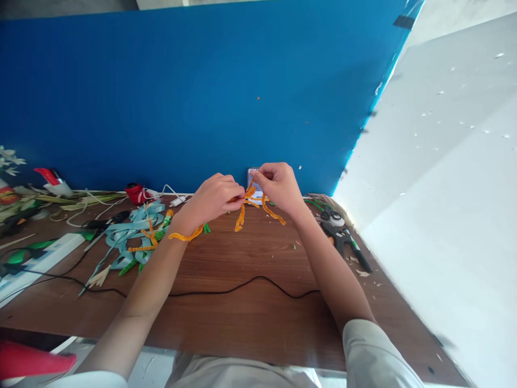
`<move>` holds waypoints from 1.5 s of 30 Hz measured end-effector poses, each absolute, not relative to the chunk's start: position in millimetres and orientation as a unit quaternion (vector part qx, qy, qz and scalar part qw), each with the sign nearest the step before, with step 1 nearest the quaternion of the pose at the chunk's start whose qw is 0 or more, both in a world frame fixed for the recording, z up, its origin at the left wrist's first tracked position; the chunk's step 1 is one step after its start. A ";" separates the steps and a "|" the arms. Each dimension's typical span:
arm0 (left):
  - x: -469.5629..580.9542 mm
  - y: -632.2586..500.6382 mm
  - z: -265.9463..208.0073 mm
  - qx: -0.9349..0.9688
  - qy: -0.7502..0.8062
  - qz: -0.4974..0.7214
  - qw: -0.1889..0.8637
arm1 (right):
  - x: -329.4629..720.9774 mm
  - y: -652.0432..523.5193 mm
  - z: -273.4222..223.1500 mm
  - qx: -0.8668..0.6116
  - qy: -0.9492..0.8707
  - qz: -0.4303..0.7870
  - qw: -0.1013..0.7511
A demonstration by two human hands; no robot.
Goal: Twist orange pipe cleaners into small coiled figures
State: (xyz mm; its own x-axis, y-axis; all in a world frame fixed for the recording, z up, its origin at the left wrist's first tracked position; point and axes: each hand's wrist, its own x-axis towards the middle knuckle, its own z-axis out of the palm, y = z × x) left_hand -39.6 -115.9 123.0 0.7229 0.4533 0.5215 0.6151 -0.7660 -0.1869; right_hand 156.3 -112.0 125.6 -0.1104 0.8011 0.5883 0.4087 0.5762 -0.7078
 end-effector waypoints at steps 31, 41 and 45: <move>-25.3 -113.3 114.9 -0.749 -0.324 -0.477 -0.327 | 161.6 -116.6 125.8 -0.367 -0.850 -0.210 0.315; -28.8 -110.2 115.8 -0.725 -0.341 -0.482 -0.355 | 164.9 -113.3 120.9 -0.295 -0.871 -0.279 0.276; -35.7 -122.0 125.2 -0.812 -0.377 -0.393 -0.210 | 168.3 -114.1 120.6 -0.291 -0.864 -0.261 0.318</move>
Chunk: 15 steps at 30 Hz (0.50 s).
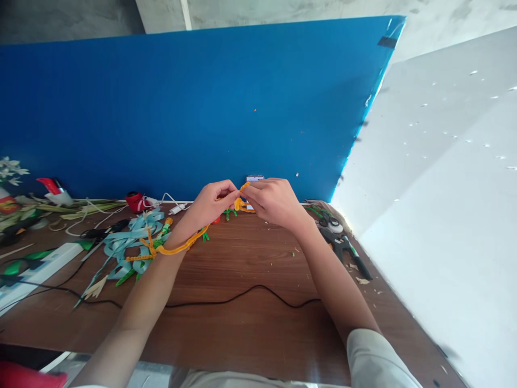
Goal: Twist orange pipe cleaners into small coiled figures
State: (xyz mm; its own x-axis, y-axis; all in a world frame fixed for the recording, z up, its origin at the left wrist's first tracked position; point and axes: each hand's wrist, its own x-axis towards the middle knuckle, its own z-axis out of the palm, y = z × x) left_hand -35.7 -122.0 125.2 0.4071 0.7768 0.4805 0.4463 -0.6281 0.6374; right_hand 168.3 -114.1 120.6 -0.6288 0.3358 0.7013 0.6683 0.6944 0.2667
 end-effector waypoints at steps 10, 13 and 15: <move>-57.5 -121.1 137.3 0.922 0.309 0.221 0.079 | 166.2 -114.6 125.4 -0.336 -0.858 0.072 0.382; -60.3 -119.4 139.0 0.906 0.276 0.261 0.188 | 174.5 -111.4 127.5 -0.305 -0.859 0.187 0.367; -57.8 -119.0 137.8 0.869 0.282 0.330 0.239 | 175.3 -112.9 128.2 -0.291 -0.867 0.203 0.350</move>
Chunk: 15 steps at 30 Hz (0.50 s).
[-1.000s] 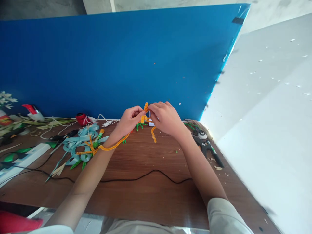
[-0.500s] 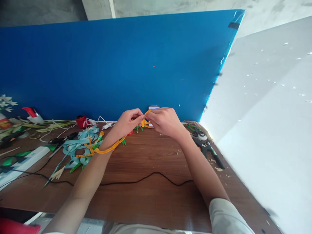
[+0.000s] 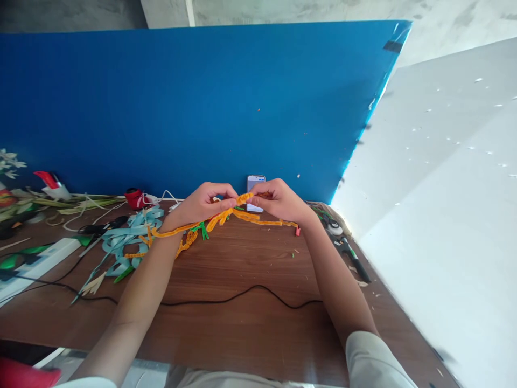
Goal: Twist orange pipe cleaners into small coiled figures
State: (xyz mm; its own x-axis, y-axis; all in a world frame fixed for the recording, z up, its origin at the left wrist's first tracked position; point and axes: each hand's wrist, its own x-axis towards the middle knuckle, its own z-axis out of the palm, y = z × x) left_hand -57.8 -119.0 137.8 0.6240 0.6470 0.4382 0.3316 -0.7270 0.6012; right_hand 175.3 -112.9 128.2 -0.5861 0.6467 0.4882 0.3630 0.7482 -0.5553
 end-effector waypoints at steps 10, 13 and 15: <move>-50.3 -105.9 127.3 0.912 0.273 0.272 0.140 | 164.1 -131.8 126.2 -0.305 -0.875 -0.144 0.348; -54.4 -110.9 129.3 0.918 0.210 0.250 0.227 | 173.0 -126.2 128.9 -0.286 -0.872 -0.046 0.395; -57.4 -114.1 130.0 0.897 0.196 0.279 0.281 | 176.0 -122.8 130.6 -0.273 -0.873 0.031 0.402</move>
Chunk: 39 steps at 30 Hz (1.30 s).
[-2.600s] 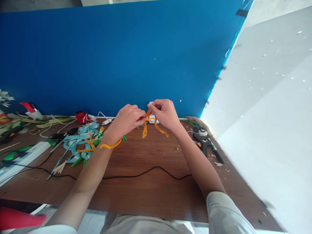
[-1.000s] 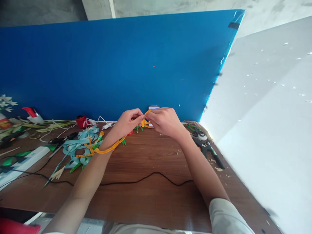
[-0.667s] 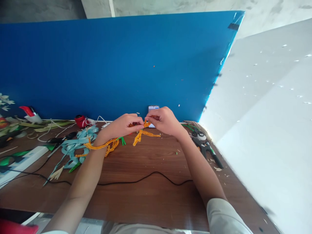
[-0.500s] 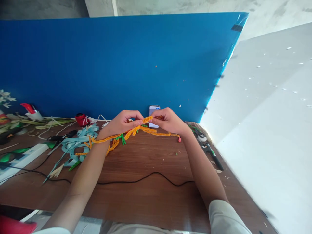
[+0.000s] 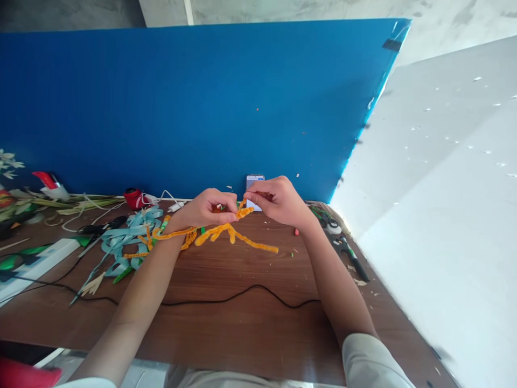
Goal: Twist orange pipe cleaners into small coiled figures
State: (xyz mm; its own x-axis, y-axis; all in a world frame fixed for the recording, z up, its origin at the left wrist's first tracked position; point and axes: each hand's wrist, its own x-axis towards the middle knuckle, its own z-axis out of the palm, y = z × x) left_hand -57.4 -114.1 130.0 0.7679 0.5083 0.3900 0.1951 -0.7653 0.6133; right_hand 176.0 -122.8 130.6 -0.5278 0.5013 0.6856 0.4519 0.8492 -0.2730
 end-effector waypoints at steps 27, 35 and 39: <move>-55.9 -87.5 115.0 0.725 0.132 0.532 0.416 | 170.6 -118.4 133.4 -0.364 -0.859 0.030 0.360; -58.7 -87.9 115.5 0.760 0.176 0.453 0.432 | 166.2 -116.1 128.6 -0.371 -0.861 -0.066 0.343; -52.1 -105.5 123.0 0.807 0.226 0.373 0.399 | 167.7 -118.4 129.3 -0.329 -0.857 -0.067 0.391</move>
State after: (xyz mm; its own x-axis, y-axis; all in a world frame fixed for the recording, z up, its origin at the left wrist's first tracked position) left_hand -52.1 -105.5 123.0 0.6203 0.6620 0.4207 0.0669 -0.5790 0.8126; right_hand 167.7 -118.4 129.3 -0.4784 0.5118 0.7136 0.6161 0.7747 -0.1425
